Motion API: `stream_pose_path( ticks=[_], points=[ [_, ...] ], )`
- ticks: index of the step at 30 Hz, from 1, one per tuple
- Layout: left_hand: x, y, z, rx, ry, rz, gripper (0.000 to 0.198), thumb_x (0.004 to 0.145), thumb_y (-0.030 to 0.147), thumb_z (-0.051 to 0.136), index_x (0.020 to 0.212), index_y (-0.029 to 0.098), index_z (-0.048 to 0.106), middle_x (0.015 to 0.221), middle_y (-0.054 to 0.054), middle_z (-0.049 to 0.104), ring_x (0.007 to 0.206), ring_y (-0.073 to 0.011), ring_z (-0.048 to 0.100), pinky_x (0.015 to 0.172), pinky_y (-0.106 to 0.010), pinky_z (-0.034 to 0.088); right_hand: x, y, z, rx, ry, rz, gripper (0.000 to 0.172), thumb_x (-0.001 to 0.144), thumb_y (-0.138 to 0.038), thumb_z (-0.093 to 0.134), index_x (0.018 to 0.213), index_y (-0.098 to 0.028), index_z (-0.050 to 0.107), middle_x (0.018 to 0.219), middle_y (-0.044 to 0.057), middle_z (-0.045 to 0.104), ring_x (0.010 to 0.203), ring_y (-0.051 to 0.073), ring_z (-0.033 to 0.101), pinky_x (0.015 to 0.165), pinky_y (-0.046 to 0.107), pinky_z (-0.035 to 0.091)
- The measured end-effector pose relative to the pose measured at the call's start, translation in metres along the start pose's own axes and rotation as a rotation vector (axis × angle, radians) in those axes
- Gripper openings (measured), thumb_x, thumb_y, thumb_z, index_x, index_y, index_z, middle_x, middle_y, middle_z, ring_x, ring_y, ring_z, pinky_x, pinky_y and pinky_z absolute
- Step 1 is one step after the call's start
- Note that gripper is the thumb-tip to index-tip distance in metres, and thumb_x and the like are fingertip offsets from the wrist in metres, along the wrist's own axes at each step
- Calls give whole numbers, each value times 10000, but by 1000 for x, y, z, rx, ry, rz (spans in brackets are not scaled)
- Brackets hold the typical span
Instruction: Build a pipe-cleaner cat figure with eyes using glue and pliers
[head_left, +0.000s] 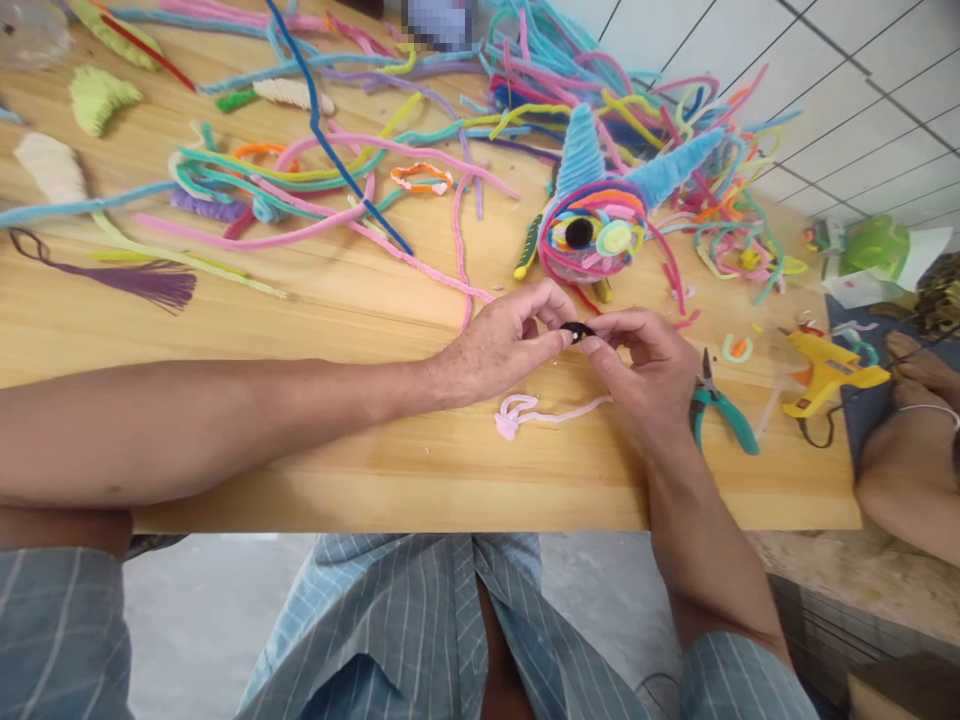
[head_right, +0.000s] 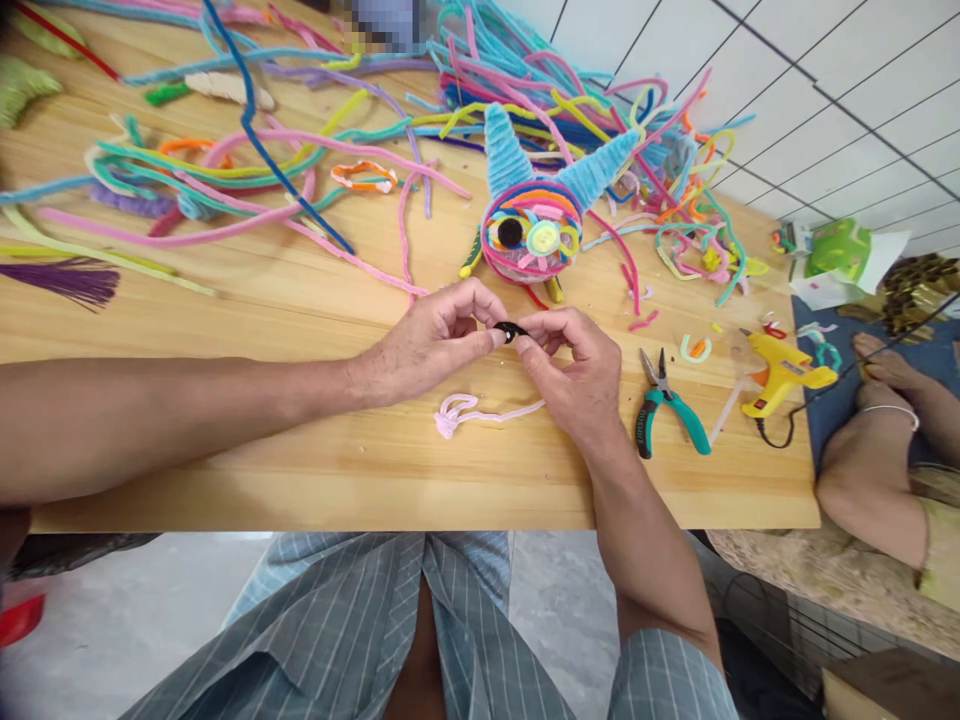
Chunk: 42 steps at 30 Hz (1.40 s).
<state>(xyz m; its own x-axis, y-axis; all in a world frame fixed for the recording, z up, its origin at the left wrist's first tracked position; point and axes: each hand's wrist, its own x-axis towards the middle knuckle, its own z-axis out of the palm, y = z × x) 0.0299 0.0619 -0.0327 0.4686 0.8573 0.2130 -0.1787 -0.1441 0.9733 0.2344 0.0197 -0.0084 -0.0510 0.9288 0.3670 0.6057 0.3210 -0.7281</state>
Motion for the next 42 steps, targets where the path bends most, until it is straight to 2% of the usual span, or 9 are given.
stream_pose_path(
  ticks=[21, 29, 33, 36, 42],
  points=[
    [0, -1, 0, 15, 2, 11, 77, 934, 208, 686, 982, 191, 628, 1007, -26, 720, 936, -142, 665, 778, -231, 534, 1, -1, -1, 15, 13, -3, 130, 908, -234, 771, 1019, -290, 808, 874, -14, 771, 764, 170, 686, 724, 342, 575],
    [0, 0, 0, 18, 3, 26, 68, 936, 205, 678, 984, 184, 634, 1000, -31, 713, 937, -139, 659, 782, -232, 521, 2, -2, 0, 68, 23, 6, 195, 882, -199, 763, 1057, -285, 785, 890, -22, 764, 788, 163, 690, 735, 331, 572],
    [-1, 0, 0, 32, 2, 18, 75, 939, 220, 682, 986, 185, 634, 994, -32, 713, 937, -143, 661, 775, -232, 521, 2, -1, 0, 108, 39, 61, 162, 906, -274, 772, 1066, -276, 746, 914, -11, 767, 821, 173, 705, 765, 346, 586],
    [0, 0, -1, 26, -8, 22, 89, 952, 250, 691, 984, 188, 635, 967, -28, 712, 900, -141, 659, 744, -233, 516, 4, 1, 0, 146, 62, 88, 137, 943, -377, 778, 990, -276, 698, 894, -4, 761, 796, 178, 712, 749, 350, 600],
    [0, -1, 0, 22, -5, 21, 76, 938, 215, 690, 973, 183, 630, 988, -26, 709, 876, -126, 644, 746, -227, 507, 7, 4, 0, 249, 98, 107, 317, 1011, -574, 708, 902, -285, 639, 775, -17, 703, 740, 186, 709, 735, 358, 615]
  ],
)
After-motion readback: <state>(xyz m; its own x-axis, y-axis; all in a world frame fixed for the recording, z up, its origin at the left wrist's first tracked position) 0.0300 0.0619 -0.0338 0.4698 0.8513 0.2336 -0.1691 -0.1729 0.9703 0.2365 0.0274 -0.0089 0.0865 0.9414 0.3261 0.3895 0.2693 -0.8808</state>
